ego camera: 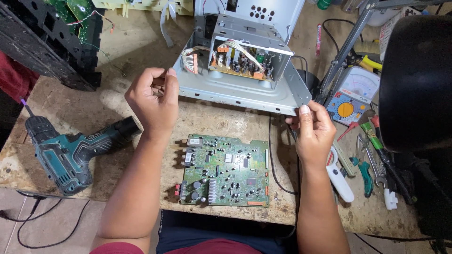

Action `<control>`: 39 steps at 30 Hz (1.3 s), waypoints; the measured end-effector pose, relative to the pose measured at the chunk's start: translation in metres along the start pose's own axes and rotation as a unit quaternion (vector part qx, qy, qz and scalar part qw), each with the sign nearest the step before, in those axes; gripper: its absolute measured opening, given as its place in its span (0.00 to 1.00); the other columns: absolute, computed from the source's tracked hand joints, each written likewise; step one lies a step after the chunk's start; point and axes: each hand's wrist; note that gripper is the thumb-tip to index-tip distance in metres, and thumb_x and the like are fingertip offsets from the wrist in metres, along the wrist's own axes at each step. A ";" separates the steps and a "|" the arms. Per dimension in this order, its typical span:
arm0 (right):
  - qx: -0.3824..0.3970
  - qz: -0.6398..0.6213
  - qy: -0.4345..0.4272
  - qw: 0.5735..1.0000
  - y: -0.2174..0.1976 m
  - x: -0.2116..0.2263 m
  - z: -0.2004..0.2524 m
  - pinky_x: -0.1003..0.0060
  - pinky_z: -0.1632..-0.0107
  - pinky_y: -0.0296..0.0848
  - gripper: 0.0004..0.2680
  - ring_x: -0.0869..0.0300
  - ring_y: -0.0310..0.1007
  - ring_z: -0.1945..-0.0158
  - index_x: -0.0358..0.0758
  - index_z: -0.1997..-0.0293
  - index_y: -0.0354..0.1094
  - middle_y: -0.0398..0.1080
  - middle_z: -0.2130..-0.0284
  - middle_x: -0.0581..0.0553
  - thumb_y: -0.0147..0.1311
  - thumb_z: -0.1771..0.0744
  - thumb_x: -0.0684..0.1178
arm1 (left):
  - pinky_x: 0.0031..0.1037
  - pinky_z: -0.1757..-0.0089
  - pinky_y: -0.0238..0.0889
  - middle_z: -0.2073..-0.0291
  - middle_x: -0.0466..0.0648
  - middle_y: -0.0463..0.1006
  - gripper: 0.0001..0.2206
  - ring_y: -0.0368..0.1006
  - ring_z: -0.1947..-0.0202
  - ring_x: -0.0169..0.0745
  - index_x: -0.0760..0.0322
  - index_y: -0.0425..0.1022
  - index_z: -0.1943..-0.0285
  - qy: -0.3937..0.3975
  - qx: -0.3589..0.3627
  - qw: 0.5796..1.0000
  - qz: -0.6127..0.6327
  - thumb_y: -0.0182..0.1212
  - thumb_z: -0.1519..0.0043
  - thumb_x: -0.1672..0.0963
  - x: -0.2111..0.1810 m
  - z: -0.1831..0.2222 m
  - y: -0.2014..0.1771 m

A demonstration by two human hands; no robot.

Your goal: Inspecting and cleaning an electronic circuit board using a magnifying glass and a brush at a repair station.

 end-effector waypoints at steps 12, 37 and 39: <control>-0.009 -0.002 0.012 1.000 0.001 0.001 0.001 0.64 0.66 0.79 0.08 0.54 0.79 0.69 0.23 0.45 0.70 0.74 0.69 0.34 0.49 0.27 0.39 | 0.29 0.71 0.71 0.73 0.53 0.79 0.01 0.78 0.74 0.50 0.68 0.81 0.61 -0.014 0.023 1.000 -0.005 0.66 0.37 0.61 -0.006 -0.001 -0.001; -0.005 -0.006 0.011 1.000 -0.001 -0.001 -0.001 0.64 0.67 0.78 0.08 0.53 0.78 0.69 0.23 0.45 0.69 0.73 0.69 0.33 0.48 0.27 0.38 | 0.28 0.70 0.74 0.71 0.54 0.78 0.05 0.79 0.74 0.39 0.69 0.81 0.56 -0.075 0.044 0.991 0.100 0.60 0.36 0.63 -0.010 -0.004 -0.003; -0.007 -0.007 0.005 1.000 -0.001 -0.002 -0.001 0.64 0.67 0.79 0.07 0.52 0.79 0.69 0.23 0.46 0.69 0.73 0.69 0.33 0.48 0.27 0.38 | 0.28 0.71 0.74 0.71 0.54 0.79 0.05 0.80 0.74 0.42 0.68 0.82 0.57 -0.070 0.040 0.993 0.091 0.61 0.37 0.63 -0.010 -0.004 -0.004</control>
Point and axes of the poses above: each hand's wrist, its own z-axis away from the middle knuckle, its own y-axis out of the palm, x = y × z
